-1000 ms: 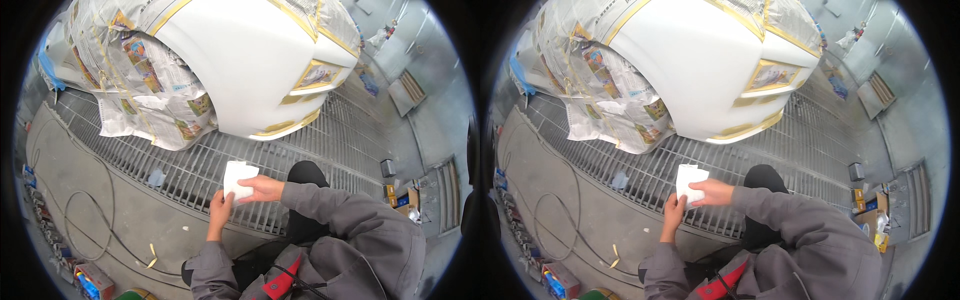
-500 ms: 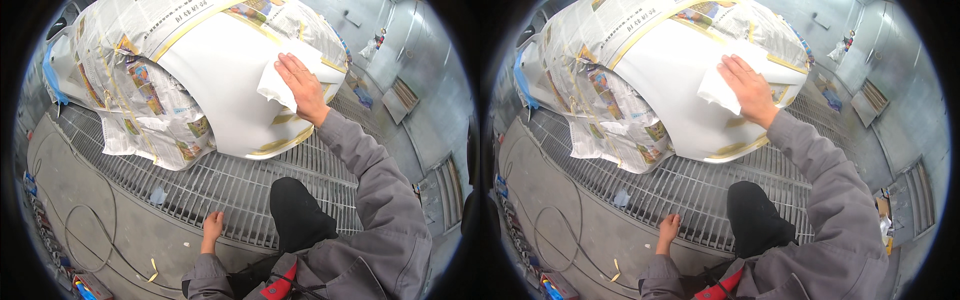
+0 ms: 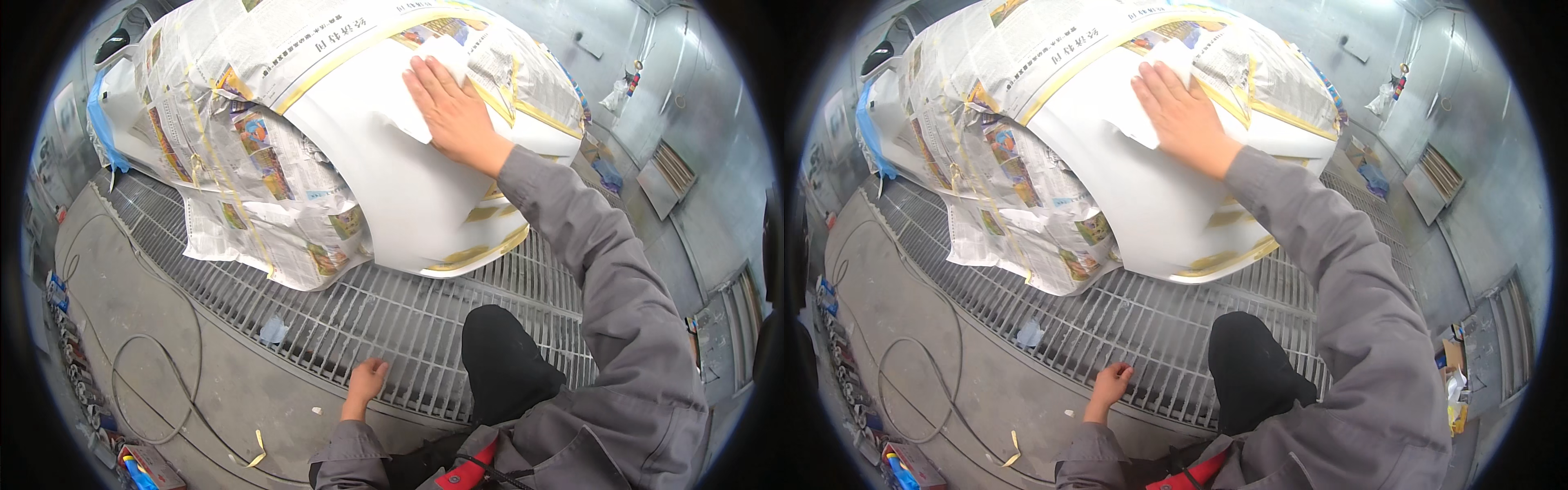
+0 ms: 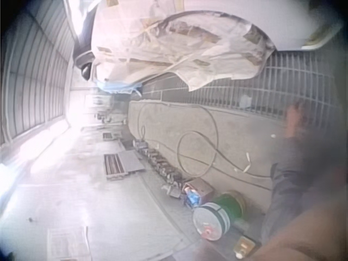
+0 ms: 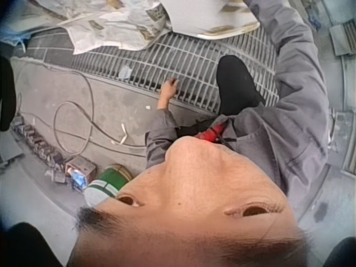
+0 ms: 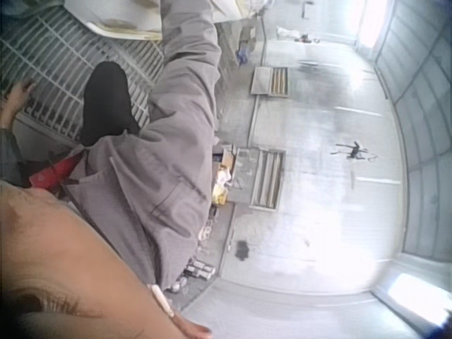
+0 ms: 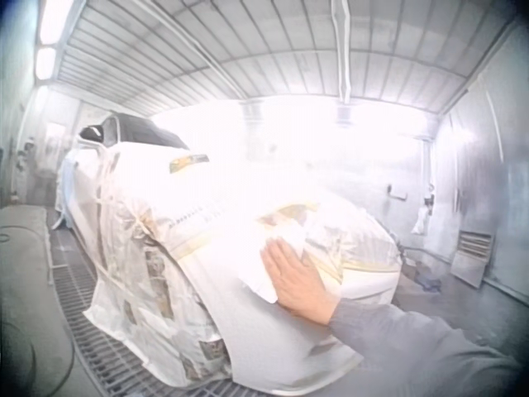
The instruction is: The person mixes white paint in a small container using a metal stirrer, then pours the mixture into a spray gun. Afterward, they wipe a newspaper-covered car part with a cloth.
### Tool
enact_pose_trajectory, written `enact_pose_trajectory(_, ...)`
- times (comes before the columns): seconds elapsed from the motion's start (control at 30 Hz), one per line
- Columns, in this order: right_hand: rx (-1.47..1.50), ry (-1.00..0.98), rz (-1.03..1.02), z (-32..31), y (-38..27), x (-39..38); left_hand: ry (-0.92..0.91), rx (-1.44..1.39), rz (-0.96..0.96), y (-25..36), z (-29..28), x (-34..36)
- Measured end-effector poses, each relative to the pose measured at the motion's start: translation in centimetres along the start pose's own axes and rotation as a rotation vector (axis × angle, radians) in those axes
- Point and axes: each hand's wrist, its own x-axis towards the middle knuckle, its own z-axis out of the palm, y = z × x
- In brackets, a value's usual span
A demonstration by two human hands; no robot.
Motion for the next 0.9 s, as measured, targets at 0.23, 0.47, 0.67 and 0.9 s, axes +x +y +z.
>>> enact_pose_trajectory(0.23, 0.063, 0.070, 0.058, 2.5, -1.8, 6.2, 0.006, 0.002, -0.038, -1.0, 0.5, 0.5)
enact_pose_trajectory(0.47, 0.088, 0.037, 0.126, -0.1, -0.2, -3.7, -0.089, 0.060, -0.028, -1.9, 1.3, 1.2)
enact_pose_trajectory(0.67, 0.065, -0.141, 0.247, -4.4, 0.7, -13.5, -0.100, 0.003, 0.001, -3.0, 2.3, 1.7)
enact_pose_trajectory(0.9, 0.032, -0.040, 0.106, -1.9, 0.6, -7.0, -0.144, 0.034, -0.003, -3.1, 2.5, 2.3)
